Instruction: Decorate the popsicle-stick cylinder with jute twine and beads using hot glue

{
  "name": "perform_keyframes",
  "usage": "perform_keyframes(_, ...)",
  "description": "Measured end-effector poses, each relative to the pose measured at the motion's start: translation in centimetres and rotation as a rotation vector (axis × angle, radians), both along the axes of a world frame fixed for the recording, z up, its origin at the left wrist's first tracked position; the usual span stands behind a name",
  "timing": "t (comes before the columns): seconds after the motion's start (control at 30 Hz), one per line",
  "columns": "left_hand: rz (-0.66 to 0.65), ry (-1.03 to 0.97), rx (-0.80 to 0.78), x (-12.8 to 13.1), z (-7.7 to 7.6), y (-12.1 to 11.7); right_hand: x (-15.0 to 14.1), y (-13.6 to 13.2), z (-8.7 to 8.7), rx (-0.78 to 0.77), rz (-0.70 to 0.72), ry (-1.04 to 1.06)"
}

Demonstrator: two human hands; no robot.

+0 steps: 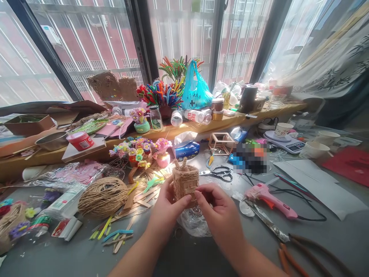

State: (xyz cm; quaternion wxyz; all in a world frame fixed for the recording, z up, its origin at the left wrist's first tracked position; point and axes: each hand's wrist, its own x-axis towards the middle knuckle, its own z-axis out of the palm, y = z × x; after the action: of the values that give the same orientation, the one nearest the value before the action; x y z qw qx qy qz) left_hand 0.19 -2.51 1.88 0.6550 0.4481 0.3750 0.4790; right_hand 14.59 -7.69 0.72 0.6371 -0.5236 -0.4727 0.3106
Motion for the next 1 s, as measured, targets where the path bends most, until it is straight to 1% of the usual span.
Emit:
perform_keyframes(0.13,-0.014,0.035,0.046,0.3,0.1,-0.5,-0.2,0.1,0.2,-0.005,-0.046,-0.046)
perform_keyframes(0.3,0.002,0.054,0.087,0.6,0.1,-0.7,-0.2,0.2,0.2,-0.029,-0.023,-0.005)
perform_keyframes(0.43,0.004,0.066,0.097,0.6,-0.1,-0.7,-0.2,0.1,0.2,-0.028,-0.012,0.016)
perform_keyframes(0.53,-0.01,0.052,0.07,0.5,-0.1,-0.6,-0.1,0.1,0.1,-0.014,-0.016,0.057)
perform_keyframes(0.63,-0.012,-0.007,0.001,0.2,0.1,-0.4,0.2,0.1,0.1,0.007,-0.036,0.123)
perform_keyframes(0.77,-0.016,-0.146,-0.077,-0.2,0.4,-0.2,0.3,0.1,0.2,0.02,-0.061,0.21)
perform_keyframes(0.87,-0.058,-0.212,-0.103,-0.5,0.5,-0.2,0.1,0.0,0.2,0.015,-0.008,0.22)
perform_keyframes(1.0,-0.126,-0.271,-0.098,-0.8,0.6,-0.5,-0.3,-0.3,0.0,0.02,0.037,0.178)
